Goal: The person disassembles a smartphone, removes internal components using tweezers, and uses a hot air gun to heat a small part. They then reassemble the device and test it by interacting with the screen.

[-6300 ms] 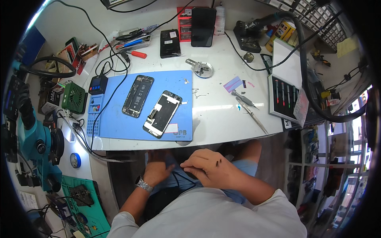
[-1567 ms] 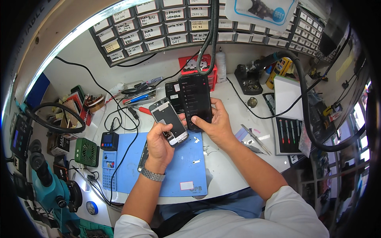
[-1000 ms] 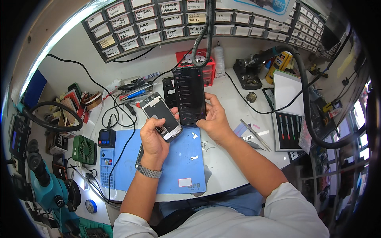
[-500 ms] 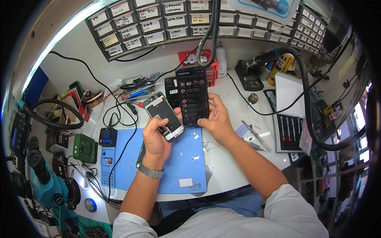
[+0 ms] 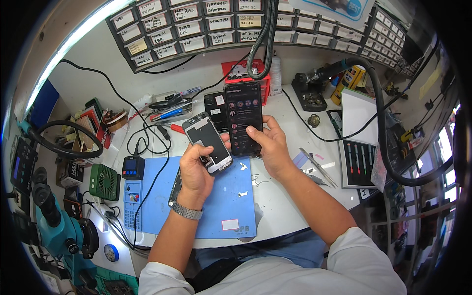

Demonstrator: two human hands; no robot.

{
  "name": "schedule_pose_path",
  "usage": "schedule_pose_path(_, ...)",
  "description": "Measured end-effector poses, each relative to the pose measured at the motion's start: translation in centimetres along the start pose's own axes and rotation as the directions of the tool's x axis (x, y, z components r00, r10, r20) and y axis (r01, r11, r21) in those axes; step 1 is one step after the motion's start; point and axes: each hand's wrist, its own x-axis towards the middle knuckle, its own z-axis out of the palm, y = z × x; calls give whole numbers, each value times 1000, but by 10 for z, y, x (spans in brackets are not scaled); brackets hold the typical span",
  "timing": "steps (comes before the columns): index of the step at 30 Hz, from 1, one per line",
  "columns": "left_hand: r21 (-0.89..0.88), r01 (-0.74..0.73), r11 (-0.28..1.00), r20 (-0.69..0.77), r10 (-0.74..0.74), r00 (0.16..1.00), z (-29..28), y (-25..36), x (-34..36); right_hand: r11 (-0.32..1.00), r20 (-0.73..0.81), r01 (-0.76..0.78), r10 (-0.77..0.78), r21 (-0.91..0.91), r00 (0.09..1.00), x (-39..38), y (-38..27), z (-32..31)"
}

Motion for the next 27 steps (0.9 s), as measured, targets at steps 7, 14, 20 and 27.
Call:
schedule_pose_path(7,21,2,1000,6,-2,1000,1,-2,-1,995,-37,17,-14,98,999,-2,-3,3)
schedule_pose_path(14,34,-12,999,21,11,1000,-1,-3,0,996,-66,19,-14,86,998,0,-1,1)
schedule_pose_path(20,40,-2,999,14,1,1000,0,-4,0,993,-106,-8,21,117,994,-1,-5,5)
schedule_pose_path(27,40,-3,999,18,2,1000,0,-4,1,997,-124,0,9,75,992,2,0,0)
